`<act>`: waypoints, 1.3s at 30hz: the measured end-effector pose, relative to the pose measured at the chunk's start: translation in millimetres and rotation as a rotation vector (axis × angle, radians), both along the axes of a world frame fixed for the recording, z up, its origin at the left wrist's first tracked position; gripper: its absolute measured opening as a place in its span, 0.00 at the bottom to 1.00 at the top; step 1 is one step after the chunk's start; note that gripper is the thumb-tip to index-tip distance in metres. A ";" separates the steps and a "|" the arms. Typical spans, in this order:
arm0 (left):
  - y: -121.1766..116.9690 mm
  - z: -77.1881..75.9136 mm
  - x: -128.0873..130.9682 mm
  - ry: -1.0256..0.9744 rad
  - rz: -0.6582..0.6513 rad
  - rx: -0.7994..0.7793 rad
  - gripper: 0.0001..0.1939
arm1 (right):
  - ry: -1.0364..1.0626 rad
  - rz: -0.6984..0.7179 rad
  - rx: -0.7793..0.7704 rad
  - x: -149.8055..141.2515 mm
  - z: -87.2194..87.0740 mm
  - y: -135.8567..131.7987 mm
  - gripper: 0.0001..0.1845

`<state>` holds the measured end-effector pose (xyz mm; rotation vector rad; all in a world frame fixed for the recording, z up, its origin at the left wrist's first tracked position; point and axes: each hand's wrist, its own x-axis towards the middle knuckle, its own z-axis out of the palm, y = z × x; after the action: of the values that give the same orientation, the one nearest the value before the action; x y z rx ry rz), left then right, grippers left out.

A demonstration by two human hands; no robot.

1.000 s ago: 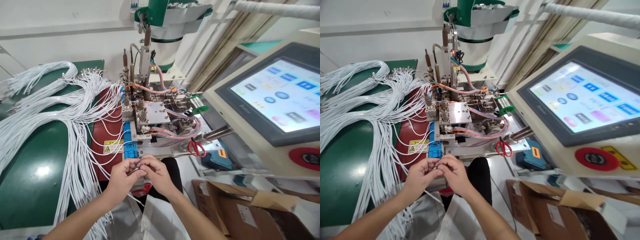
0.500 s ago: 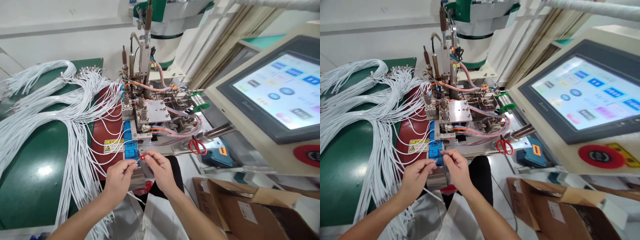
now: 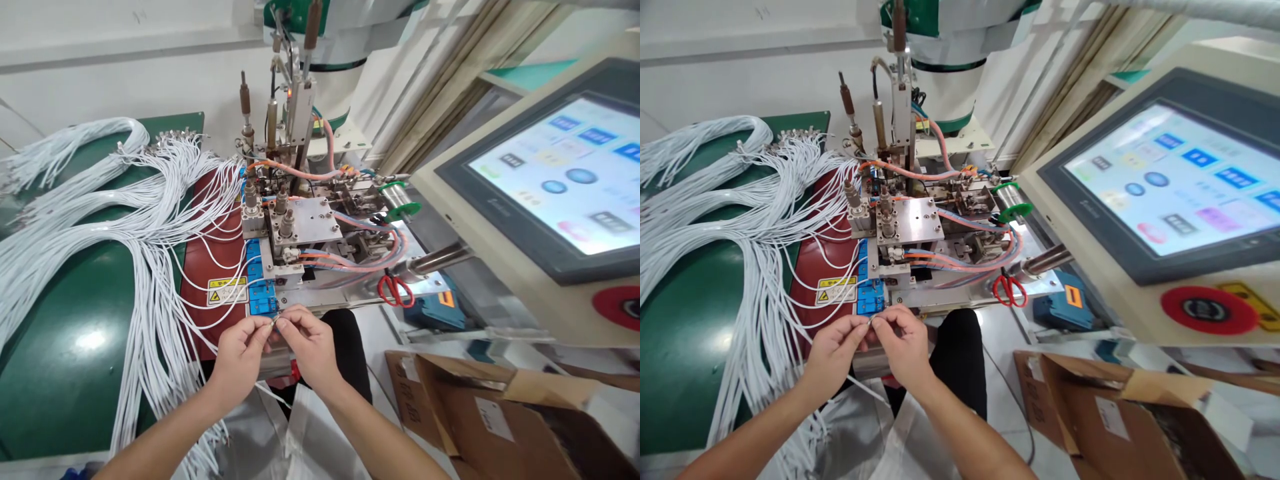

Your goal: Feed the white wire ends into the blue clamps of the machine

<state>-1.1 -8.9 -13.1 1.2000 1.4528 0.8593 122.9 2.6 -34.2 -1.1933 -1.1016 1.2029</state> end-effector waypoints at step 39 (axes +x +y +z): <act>1.4 -1.9 -5.5 -0.088 -0.004 -0.008 0.09 | -0.399 0.211 0.260 14.2 15.8 17.1 0.05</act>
<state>-6.6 -7.5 -15.0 1.1447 1.3810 0.8922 137.1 19.7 -18.4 -1.1618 -1.6638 0.9580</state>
